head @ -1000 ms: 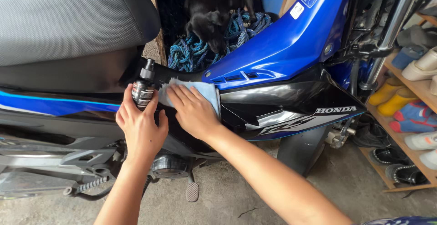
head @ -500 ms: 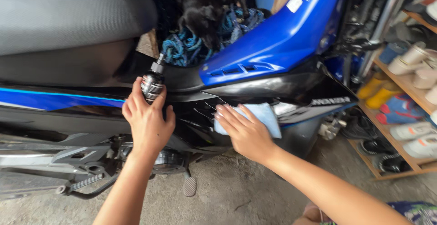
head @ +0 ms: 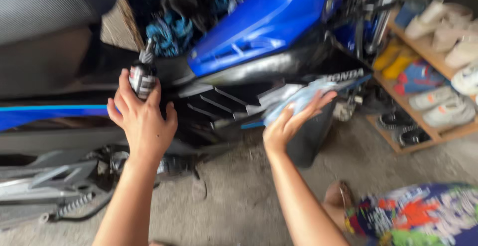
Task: The person cleans a blue and black Honda motorcycle by spraying a liquid from a bottle onto the body panels and wiping them with a cloth. The person cleans the side fairing, the area under the seat, and the rear section of the bike.
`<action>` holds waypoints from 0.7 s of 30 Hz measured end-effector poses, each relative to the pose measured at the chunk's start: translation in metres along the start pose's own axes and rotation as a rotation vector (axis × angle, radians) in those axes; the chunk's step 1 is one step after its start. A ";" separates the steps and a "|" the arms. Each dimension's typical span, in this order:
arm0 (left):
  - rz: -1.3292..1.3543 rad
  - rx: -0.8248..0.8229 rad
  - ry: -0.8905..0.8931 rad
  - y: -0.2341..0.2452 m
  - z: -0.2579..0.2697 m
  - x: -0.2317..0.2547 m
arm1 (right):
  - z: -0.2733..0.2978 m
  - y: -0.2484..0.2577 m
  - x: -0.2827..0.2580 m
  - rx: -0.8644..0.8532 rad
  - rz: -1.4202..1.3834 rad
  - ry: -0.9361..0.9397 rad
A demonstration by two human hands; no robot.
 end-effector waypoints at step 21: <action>-0.130 -0.037 -0.194 -0.001 0.017 -0.002 | 0.202 -0.055 0.176 0.732 -0.871 -1.607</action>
Point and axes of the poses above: each hand's wrist, its own z-axis away from the middle knuckle, its own y-axis out of the back of the hand, x = y × z, the point moved 6 cm from there along -z, towards the middle knuckle, and after that the axes turned 11 degrees about -z, right-handed, at the moved point
